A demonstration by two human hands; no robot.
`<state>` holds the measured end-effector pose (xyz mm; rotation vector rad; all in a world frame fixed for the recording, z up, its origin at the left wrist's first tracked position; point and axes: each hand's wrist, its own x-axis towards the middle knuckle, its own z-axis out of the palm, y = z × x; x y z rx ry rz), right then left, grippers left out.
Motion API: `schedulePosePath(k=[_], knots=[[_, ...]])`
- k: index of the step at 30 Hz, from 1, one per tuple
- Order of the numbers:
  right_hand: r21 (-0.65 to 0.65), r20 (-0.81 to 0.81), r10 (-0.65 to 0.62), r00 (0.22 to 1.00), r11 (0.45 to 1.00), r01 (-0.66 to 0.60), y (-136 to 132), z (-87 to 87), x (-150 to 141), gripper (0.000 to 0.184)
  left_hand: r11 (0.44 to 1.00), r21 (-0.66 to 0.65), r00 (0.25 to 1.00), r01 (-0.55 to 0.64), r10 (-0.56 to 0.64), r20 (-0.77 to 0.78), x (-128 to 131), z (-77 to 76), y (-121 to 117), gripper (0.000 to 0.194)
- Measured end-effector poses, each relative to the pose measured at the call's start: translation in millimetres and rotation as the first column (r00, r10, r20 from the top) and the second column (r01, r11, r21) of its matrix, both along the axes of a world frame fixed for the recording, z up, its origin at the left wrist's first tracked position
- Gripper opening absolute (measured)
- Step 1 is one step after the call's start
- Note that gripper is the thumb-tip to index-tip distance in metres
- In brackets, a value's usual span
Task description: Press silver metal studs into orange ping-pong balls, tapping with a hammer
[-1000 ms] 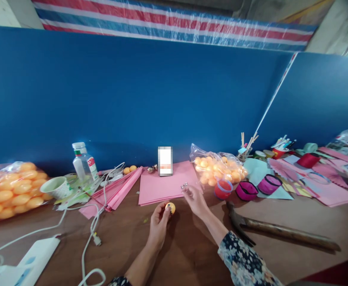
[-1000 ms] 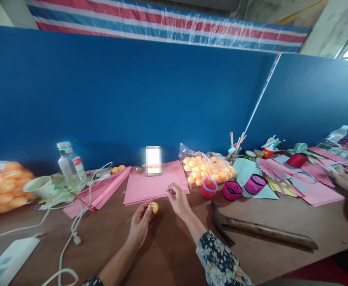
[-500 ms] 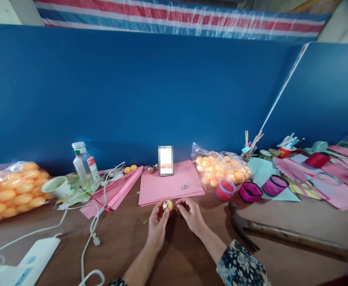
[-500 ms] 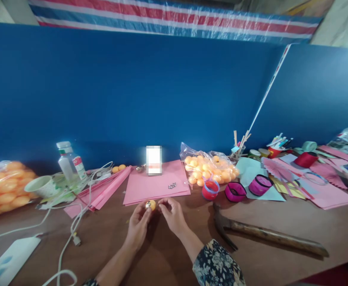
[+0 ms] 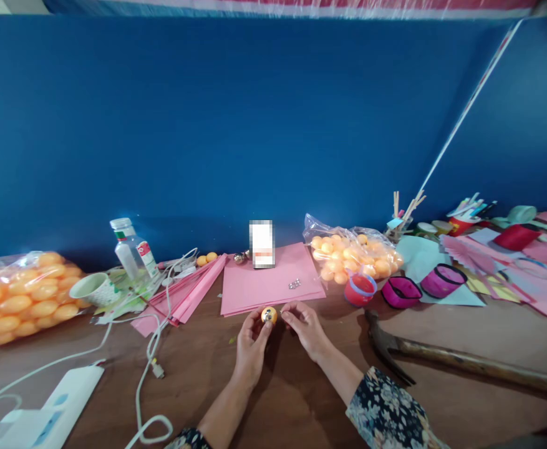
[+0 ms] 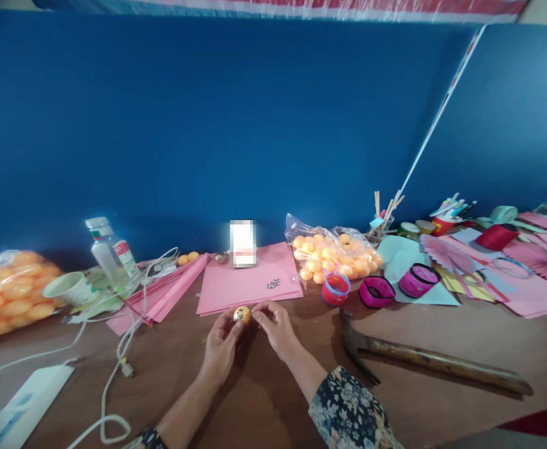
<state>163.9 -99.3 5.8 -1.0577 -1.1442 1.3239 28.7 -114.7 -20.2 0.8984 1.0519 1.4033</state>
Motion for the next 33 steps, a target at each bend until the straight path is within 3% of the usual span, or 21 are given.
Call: schedulePosePath(k=[17,33], knots=[[-0.037,-0.061,0.121,0.991,0.992,-0.124,-2.4,-3.0,-2.3,0.025,0.999,-0.01,0.999,0.047,-0.047,0.008,1.6,5.0,-1.8,0.048],[-0.043,-0.019,0.133,0.991,0.99,-0.134,-1.8,-3.7,-2.3,0.027,0.999,-0.03,1.0,0.021,-0.021,0.005,2.8,4.2,-1.9,0.052]])
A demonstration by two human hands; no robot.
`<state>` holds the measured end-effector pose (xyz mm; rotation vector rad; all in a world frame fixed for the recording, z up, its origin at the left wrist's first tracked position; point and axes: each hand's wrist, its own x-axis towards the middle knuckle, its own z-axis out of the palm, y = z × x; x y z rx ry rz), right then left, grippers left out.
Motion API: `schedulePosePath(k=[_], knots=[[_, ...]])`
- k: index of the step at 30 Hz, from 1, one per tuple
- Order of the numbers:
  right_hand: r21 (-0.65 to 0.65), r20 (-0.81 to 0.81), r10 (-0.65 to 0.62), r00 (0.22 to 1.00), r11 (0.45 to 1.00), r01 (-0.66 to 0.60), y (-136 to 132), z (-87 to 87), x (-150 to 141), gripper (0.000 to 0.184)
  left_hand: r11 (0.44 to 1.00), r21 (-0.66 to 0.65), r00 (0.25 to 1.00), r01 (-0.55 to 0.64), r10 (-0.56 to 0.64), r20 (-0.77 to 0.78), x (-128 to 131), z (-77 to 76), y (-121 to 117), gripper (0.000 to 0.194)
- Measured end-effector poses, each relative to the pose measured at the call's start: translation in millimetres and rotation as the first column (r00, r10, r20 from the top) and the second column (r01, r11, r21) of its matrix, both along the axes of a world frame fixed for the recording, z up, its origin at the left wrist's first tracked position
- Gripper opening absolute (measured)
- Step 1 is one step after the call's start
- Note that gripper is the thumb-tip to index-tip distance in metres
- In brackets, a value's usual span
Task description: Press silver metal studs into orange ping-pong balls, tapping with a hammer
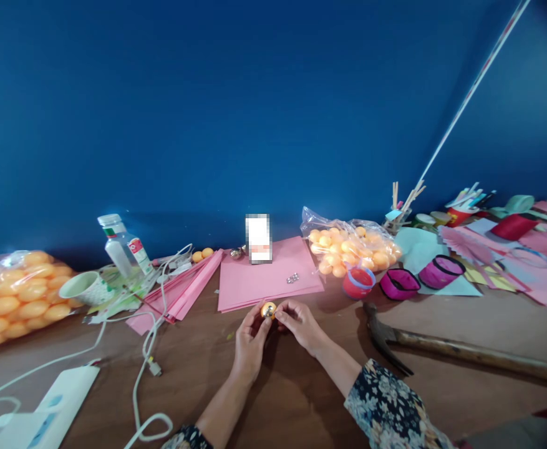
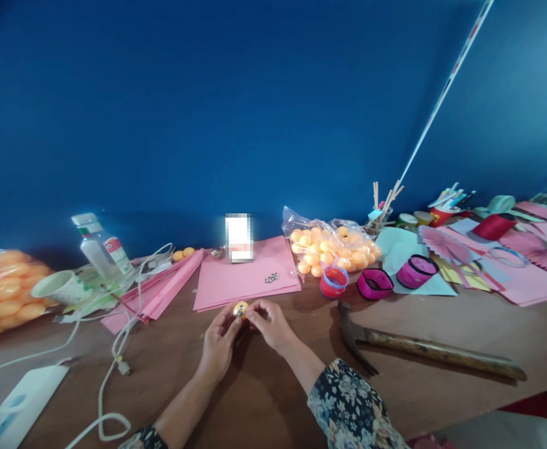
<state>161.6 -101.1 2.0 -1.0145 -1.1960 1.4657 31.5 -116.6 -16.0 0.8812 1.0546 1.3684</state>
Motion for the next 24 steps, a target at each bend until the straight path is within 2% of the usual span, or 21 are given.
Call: schedulePosePath(k=[24], knots=[[-0.018,0.02,0.011,1.0,1.0,-0.011,0.1,-0.3,0.6,0.023,1.0,-0.009,1.0,-0.002,0.001,-0.021,-1.4,-3.7,0.6,0.052]])
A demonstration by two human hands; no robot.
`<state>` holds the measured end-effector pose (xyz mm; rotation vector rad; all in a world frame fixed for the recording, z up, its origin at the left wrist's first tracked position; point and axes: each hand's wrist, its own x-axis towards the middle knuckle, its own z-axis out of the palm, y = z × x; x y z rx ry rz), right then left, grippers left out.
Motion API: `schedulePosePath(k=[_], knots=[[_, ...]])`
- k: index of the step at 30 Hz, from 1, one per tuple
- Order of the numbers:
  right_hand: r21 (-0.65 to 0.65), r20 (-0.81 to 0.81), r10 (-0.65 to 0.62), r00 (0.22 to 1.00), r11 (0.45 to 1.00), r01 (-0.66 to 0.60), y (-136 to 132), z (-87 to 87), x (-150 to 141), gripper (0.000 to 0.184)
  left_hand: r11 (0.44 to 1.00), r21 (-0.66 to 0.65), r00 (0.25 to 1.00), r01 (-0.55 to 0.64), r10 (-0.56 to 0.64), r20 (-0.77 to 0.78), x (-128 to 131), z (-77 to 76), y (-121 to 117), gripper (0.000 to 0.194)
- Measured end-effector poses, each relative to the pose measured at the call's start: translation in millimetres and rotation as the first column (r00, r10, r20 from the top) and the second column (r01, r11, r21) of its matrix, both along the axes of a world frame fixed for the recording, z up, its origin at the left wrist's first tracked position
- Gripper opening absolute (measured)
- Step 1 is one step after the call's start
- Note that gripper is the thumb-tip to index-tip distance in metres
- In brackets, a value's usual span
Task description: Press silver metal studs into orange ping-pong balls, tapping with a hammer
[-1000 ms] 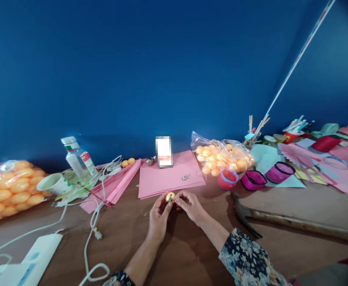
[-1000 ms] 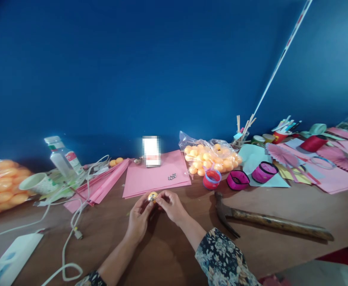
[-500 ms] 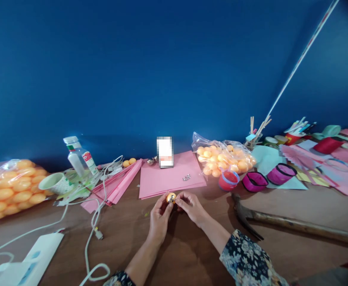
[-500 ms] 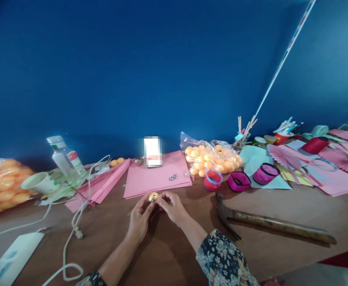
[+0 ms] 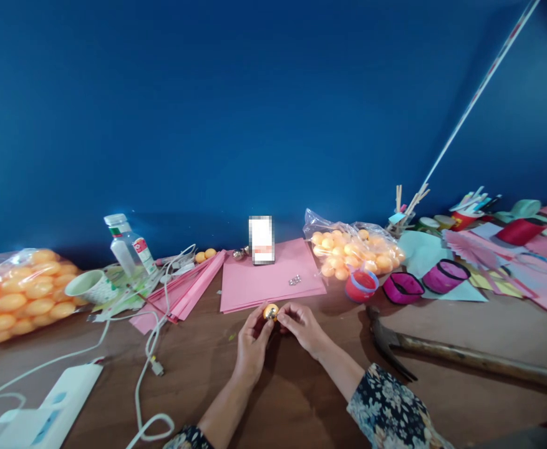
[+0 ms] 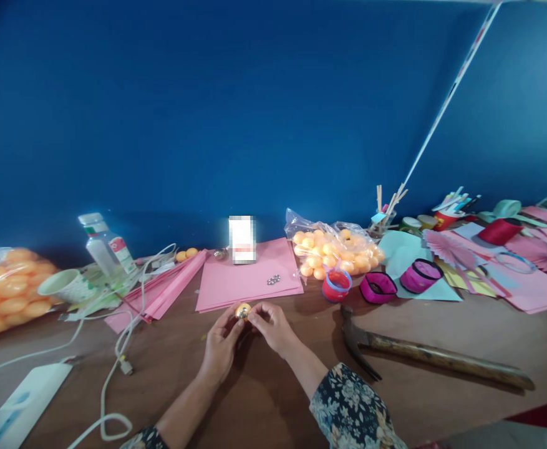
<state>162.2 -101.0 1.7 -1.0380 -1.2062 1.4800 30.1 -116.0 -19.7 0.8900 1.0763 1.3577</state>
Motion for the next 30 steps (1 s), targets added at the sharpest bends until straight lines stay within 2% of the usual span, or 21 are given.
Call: schedulePosePath(k=[8,14,20,25,30], knots=[[0.002,0.01,0.006,1.0,1.0,-0.006,-0.2,2.9,0.1,0.024,1.0,0.011,1.0,-0.002,0.003,-0.016,-0.4,-1.9,-0.2,0.05],[-0.013,0.038,0.023,0.999,1.0,-0.023,0.3,2.4,1.6,0.025,0.997,0.077,0.997,0.013,-0.007,-0.076,-1.6,-4.3,0.1,0.041],[-0.045,0.06,0.079,0.995,0.996,-0.077,0.2,4.5,4.1,0.024,0.994,0.113,0.997,-0.002,0.011,-0.074,1.0,-0.3,-2.9,0.037],[-0.073,0.03,0.104,0.994,0.992,-0.102,0.9,6.2,5.0,0.023,0.987,0.162,0.992,-0.01,0.03,-0.126,1.3,0.8,-3.7,0.034],[-0.091,0.012,0.067,0.998,0.994,-0.065,1.0,4.2,3.9,0.024,0.988,0.157,0.99,0.002,0.02,-0.137,0.5,-3.6,-2.0,0.035]])
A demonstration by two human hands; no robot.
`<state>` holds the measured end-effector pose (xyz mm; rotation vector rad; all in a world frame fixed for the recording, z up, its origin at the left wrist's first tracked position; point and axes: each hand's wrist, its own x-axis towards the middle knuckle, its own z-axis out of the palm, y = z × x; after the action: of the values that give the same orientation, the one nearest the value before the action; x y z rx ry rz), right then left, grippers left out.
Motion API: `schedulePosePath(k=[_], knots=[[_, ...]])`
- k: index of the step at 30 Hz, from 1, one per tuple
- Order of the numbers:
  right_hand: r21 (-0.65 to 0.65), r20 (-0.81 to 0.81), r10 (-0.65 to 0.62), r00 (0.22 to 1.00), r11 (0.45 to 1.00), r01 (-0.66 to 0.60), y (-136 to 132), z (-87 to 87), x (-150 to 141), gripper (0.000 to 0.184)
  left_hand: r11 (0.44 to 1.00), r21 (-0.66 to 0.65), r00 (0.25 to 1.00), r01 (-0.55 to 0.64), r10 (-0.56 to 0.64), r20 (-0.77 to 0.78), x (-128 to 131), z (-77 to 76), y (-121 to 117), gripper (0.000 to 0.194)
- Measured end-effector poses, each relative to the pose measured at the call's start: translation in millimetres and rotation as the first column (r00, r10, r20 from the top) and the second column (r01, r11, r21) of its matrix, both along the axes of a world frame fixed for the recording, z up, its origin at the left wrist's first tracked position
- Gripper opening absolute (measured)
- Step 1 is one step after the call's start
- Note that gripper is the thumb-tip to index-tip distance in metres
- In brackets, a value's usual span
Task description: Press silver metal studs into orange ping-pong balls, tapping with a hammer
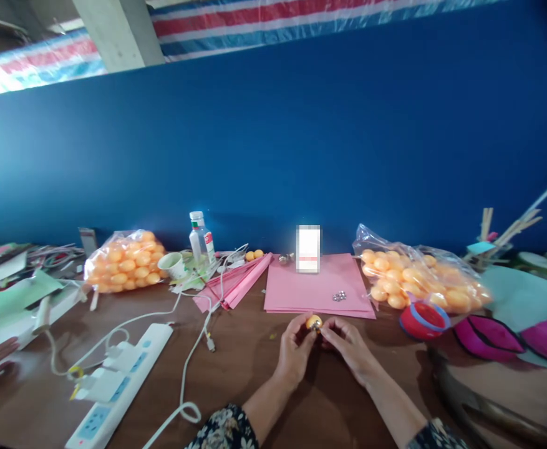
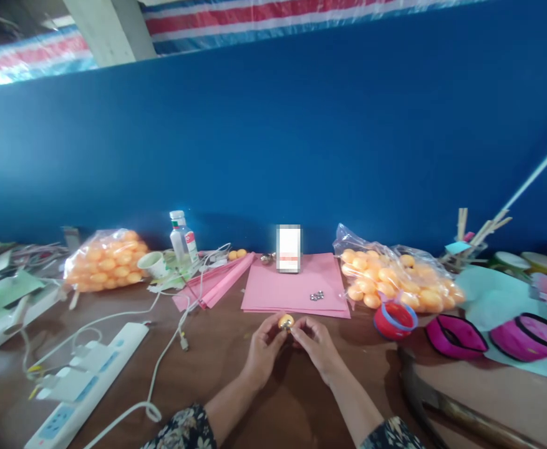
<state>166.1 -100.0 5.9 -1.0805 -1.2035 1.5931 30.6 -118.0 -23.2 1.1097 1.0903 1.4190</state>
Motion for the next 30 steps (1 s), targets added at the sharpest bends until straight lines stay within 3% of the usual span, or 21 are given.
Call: schedulePosePath(k=[18,30], knots=[[-0.044,-0.069,-0.005,0.998,0.999,0.002,1.6,-0.4,-1.5,0.026,0.997,-0.067,1.0,0.023,-0.022,0.022,-2.5,-3.7,2.0,0.041],[-0.04,-0.078,0.001,0.997,0.999,-0.005,1.4,-0.6,-0.4,0.028,0.995,-0.102,0.999,0.001,0.004,0.051,-0.5,2.6,0.4,0.043]])
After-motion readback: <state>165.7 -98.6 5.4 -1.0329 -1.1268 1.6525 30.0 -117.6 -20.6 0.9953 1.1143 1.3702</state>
